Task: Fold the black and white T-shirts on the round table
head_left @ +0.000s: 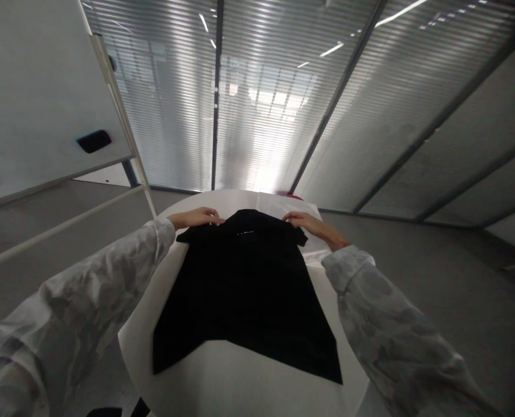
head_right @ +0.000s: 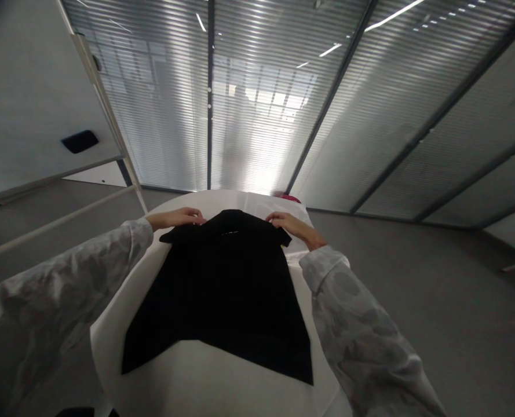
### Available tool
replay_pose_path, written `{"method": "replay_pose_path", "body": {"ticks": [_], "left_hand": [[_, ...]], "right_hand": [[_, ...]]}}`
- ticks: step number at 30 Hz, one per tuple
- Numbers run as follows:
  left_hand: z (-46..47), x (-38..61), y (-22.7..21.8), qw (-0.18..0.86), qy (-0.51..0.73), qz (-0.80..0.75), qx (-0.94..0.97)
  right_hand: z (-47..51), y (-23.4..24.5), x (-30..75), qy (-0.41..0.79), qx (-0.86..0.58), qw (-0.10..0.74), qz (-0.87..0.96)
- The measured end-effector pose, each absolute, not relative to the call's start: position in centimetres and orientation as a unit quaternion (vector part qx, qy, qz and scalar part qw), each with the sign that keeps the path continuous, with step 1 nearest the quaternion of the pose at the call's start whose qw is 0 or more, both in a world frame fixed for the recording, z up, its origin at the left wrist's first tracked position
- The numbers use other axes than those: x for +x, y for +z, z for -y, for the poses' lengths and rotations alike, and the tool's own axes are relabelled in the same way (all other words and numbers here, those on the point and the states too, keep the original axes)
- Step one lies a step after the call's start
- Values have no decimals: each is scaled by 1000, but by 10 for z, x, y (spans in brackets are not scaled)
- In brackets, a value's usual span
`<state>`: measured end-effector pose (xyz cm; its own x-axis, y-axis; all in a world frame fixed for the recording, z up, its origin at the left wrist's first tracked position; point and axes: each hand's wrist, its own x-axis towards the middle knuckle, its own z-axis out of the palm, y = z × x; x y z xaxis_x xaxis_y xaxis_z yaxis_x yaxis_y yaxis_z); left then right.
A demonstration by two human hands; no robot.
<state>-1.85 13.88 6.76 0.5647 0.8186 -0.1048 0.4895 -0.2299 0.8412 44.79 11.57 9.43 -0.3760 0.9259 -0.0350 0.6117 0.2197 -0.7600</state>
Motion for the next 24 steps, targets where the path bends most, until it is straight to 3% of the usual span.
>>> {"method": "replay_pose_path", "body": {"ticks": [5,8,11,16,20,24], "left_hand": [[-124,-3,59,359,75,-478,799],[-113,3,56,328,54,-458,825],[-105,5,54,309,52,-456,833],[-107,2,45,271,58,-526,804],[-109,-3,39,293,16,-444,847],[-123,-11,44,284,92,-423,856]], "right_hand": [[-92,90,433,207,-551,107,802],[-77,84,423,43,-564,88,820],[-66,75,416,-43,-521,86,848],[-57,65,414,-81,-487,90,865],[-55,69,416,-68,-460,112,878],[-65,84,420,-30,-533,157,831]]}}
